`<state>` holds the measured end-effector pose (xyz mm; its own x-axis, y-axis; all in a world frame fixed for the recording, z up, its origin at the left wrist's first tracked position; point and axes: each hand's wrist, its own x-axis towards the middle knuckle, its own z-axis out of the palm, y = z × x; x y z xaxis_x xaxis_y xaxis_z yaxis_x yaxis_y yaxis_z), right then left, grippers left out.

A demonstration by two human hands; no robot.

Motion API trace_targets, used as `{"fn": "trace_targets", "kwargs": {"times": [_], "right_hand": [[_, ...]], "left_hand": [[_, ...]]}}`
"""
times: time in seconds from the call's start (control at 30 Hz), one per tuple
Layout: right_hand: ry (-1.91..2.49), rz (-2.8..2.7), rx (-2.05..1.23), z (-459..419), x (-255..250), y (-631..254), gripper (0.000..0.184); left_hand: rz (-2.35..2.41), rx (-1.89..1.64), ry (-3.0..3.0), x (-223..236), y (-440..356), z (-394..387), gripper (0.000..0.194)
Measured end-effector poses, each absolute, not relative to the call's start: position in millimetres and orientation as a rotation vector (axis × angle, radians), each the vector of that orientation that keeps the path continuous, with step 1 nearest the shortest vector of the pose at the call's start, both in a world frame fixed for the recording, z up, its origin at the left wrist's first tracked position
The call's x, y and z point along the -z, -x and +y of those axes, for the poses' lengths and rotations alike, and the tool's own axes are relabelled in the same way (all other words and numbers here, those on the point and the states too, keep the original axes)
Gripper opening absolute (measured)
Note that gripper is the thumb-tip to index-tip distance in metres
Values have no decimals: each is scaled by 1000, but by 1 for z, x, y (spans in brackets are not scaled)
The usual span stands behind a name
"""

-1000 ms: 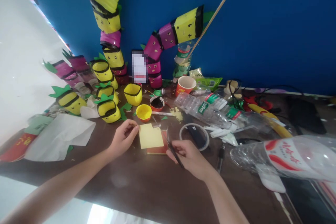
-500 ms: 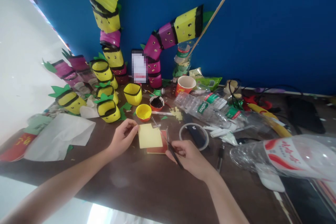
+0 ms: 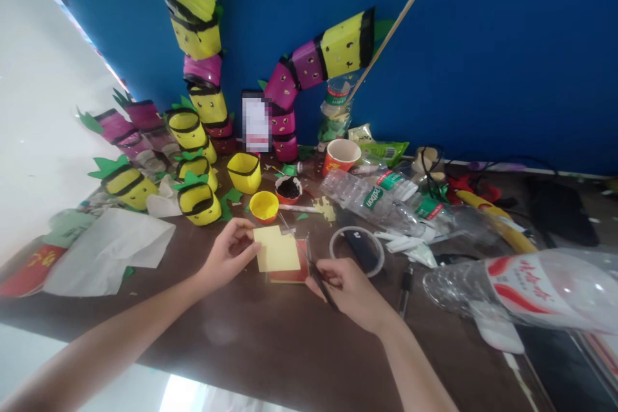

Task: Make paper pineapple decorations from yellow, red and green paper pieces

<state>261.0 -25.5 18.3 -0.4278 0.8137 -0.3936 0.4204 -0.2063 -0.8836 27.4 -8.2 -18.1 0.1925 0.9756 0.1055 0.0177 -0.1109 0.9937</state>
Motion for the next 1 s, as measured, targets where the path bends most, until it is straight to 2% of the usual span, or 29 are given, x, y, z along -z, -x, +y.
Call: {"fn": "trace_targets", "kwargs": {"times": [0.13, 0.4, 1.0], "right_hand": [[1465, -1730, -1663, -26, -18, -261, 36], [1479, -1755, -1657, -26, -16, -262, 31], [1495, -1782, -1639, -27, -12, -264, 30]], "left_hand": [[1007, -1171, -1381, 20, -28, -10, 26], [1044, -1212, -1435, 20, -26, -8, 19], [1048, -1244, -1466, 19, -25, -7, 18]]}}
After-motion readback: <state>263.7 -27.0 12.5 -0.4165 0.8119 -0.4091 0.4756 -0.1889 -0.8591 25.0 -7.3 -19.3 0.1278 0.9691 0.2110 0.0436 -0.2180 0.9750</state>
